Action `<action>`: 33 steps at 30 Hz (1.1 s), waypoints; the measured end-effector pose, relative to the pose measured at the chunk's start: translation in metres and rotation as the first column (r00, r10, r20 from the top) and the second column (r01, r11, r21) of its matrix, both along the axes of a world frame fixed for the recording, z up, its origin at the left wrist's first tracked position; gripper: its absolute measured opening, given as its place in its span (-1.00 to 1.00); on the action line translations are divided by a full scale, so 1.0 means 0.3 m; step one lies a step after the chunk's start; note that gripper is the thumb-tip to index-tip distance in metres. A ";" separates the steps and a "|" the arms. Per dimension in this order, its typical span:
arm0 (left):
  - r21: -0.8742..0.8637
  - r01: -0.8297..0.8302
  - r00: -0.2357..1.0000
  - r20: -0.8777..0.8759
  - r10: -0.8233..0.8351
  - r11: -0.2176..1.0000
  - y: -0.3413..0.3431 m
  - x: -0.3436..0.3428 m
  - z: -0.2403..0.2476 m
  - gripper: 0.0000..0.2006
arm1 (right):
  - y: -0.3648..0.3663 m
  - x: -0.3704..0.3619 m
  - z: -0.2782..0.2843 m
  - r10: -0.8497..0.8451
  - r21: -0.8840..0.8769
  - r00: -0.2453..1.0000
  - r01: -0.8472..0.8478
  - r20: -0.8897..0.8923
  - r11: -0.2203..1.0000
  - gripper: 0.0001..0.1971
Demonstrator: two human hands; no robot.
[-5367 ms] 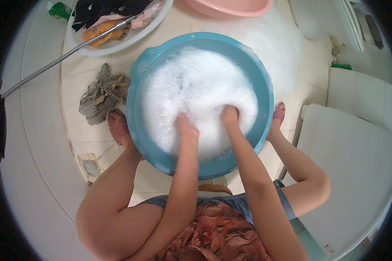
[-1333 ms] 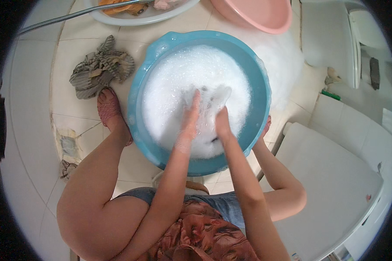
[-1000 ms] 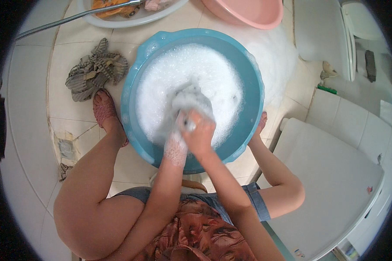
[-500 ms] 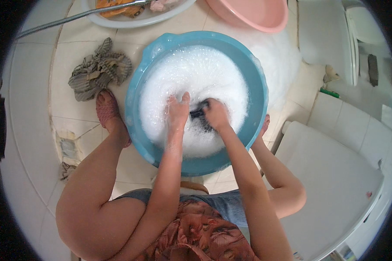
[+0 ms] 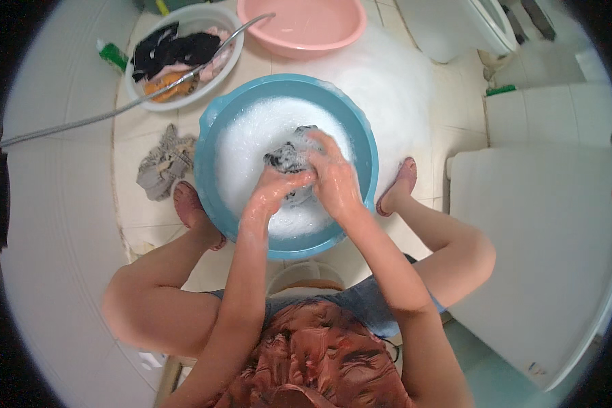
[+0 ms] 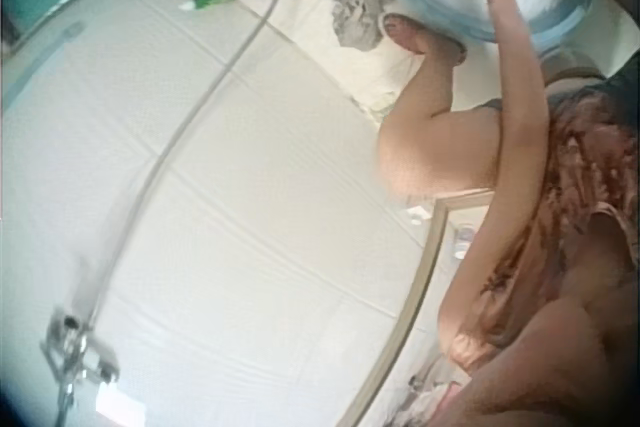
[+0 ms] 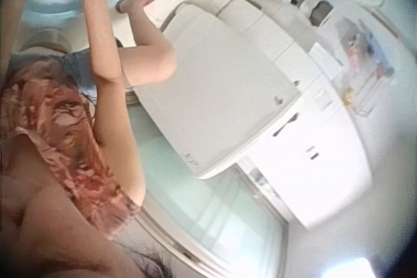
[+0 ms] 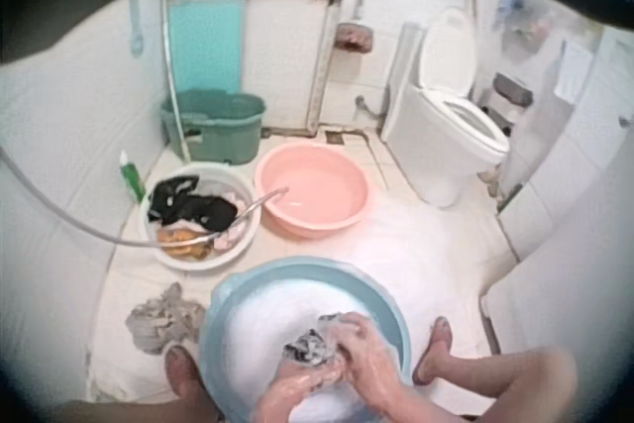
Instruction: The person hand-washes clothes by scrubbing, submerging, and wringing a garment in a basin filled with soapy water.
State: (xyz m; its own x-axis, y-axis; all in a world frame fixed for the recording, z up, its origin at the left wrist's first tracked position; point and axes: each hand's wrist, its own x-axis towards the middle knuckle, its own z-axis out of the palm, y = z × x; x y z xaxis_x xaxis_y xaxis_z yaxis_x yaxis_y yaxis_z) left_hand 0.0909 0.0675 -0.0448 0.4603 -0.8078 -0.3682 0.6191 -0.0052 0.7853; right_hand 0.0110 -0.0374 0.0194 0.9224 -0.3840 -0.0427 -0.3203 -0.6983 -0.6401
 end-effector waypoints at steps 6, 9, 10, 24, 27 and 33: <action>-0.033 -0.318 0.940 -0.139 0.311 0.947 -0.041 -0.023 0.233 -0.67 | -0.009 -0.088 -0.130 -0.451 0.671 0.891 0.304 0.051 0.677 -0.43; 0.003 -0.202 0.911 -0.367 0.189 0.979 -0.042 -0.016 0.337 -0.54 | 0.099 -0.117 -0.134 -0.344 0.983 0.923 0.183 -0.172 0.000 -0.35; 0.004 -0.194 0.922 -0.340 0.184 0.981 -0.036 -0.012 0.355 -0.54 | 0.132 -0.107 -0.054 -0.105 0.940 0.988 0.142 -0.114 0.310 -0.33; 0.241 -0.043 0.974 -0.205 0.094 0.970 0.053 0.021 0.170 -0.48 | -0.125 -0.206 -0.109 0.048 -0.077 0.997 -0.043 0.058 0.996 -0.79; 0.284 0.193 0.891 -0.451 -0.047 0.939 0.058 -0.083 0.090 -0.15 | -0.066 -0.181 -0.024 0.108 -0.142 0.994 -0.106 0.011 0.984 -0.84; 0.145 0.115 0.809 -0.588 -0.008 0.983 0.031 -0.200 0.121 -0.30 | 0.089 -0.214 0.047 0.063 0.055 0.994 -0.068 0.093 0.996 -0.78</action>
